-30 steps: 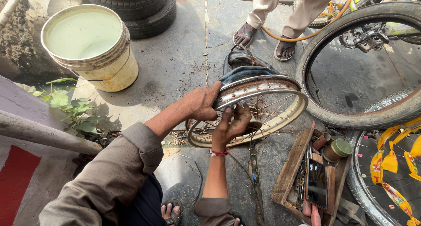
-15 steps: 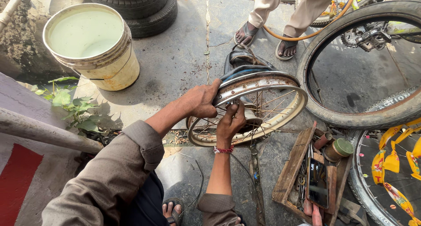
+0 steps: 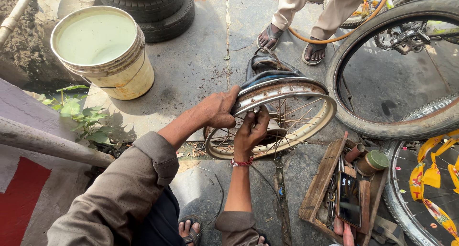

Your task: The person uses a spoke wrench to tighten the nipples on a bicycle wheel rim. They rotate the wheel to access different spokes and continue adjusting the tension throughout the clip.

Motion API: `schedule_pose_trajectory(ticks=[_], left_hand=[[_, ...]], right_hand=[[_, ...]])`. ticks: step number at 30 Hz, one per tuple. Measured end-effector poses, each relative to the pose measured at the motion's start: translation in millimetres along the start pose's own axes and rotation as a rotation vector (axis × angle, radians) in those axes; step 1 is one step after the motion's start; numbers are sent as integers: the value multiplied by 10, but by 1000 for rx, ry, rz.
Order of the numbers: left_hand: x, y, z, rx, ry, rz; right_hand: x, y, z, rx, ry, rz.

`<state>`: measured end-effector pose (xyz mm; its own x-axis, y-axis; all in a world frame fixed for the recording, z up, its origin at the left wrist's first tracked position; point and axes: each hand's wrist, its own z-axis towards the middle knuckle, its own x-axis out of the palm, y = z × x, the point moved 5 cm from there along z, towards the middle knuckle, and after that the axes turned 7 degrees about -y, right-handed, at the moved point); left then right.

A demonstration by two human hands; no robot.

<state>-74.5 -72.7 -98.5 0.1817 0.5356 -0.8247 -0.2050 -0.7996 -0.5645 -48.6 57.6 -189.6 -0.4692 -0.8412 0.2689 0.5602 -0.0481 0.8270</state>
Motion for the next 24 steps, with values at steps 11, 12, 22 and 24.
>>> schedule_pose_trajectory(ticks=[11,12,22,24], left_hand=[[-13,-3,-8,-11,-5,3],[-17,-8,-9,-9,-9,0],[-23,-3,5,-2,-12,-12],[-23,-9,3,10,-25,0]], right_hand=[[-18,-45,-27,-53,72,-65],[-21,-35,-22,-72,76,-53],[2,-227,83,70,-71,-150],[-24,-254,112,38,-231,-108]])
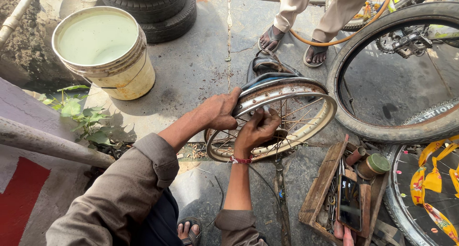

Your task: The person uses a spoke wrench to tighten the nipples on a bicycle wheel rim. They rotate the wheel to access different spokes and continue adjusting the tension throughout the clip.

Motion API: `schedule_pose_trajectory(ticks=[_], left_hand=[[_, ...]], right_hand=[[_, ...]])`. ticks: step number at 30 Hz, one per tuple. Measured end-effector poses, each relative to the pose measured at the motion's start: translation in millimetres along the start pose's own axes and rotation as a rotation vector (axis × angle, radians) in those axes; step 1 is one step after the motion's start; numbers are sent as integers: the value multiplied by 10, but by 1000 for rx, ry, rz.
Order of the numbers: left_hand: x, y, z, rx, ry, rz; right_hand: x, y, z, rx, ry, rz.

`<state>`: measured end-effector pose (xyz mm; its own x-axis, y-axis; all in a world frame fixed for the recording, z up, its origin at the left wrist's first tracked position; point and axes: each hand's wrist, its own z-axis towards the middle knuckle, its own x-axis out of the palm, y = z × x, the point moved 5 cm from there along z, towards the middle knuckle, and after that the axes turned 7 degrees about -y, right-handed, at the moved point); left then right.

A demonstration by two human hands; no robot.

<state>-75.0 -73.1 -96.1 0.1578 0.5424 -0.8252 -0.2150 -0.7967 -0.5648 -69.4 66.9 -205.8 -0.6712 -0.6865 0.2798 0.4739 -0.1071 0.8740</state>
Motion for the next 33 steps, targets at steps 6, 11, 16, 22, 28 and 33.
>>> schedule_pose_trajectory(ticks=[6,11,16,22,28,33], left_hand=[[-12,-11,10,-40,32,3],[-22,-28,-24,-1,3,13],[-12,-9,-23,9,12,1],[-19,-28,-22,26,-8,18],[-9,-44,-37,3,25,36],[-14,-66,-26,20,6,24]], right_hand=[[-56,85,-88,70,69,209],[-44,261,-189,34,219,136],[-10,268,-162,-100,289,25],[-59,41,-67,102,15,193],[-96,116,-148,78,51,232],[-69,301,-191,-65,207,157]])
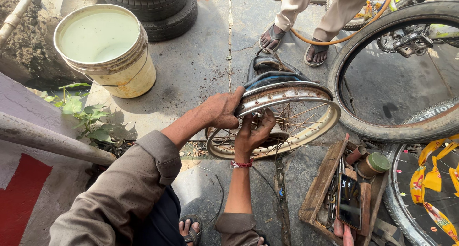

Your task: The person uses a spoke wrench to tighten the nipples on a bicycle wheel rim. They rotate the wheel to access different spokes and continue adjusting the tension throughout the clip.

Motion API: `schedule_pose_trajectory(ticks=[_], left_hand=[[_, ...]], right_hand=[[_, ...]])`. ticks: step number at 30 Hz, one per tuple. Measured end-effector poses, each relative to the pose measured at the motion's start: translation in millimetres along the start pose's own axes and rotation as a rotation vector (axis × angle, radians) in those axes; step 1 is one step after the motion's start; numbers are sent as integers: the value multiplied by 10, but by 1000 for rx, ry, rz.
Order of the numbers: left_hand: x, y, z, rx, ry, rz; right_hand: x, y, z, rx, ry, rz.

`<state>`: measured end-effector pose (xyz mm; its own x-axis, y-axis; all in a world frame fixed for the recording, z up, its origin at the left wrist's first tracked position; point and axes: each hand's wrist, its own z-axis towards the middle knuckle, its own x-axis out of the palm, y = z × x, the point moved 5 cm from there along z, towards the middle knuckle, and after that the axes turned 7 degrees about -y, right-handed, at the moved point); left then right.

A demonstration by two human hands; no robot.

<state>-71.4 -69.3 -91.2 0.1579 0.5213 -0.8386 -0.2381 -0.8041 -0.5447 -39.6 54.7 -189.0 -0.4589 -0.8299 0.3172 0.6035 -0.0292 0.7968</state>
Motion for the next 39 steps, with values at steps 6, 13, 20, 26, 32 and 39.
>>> schedule_pose_trajectory(ticks=[6,13,20,26,32,39], left_hand=[[28,10,-2,3,3,-15],[7,7,8,37,-28,-4],[20,-5,4,20,7,22],[-18,-17,3,9,-7,-24],[89,152,63,18,-3,-28],[42,163,76,136,-148,-68]], right_hand=[[27,5,15,70,-15,111],[-30,-86,46,38,16,-45],[-131,-163,198,190,-251,254],[-35,56,33,76,19,113],[-16,-305,29,153,77,-129],[58,398,303,140,-207,-285]])
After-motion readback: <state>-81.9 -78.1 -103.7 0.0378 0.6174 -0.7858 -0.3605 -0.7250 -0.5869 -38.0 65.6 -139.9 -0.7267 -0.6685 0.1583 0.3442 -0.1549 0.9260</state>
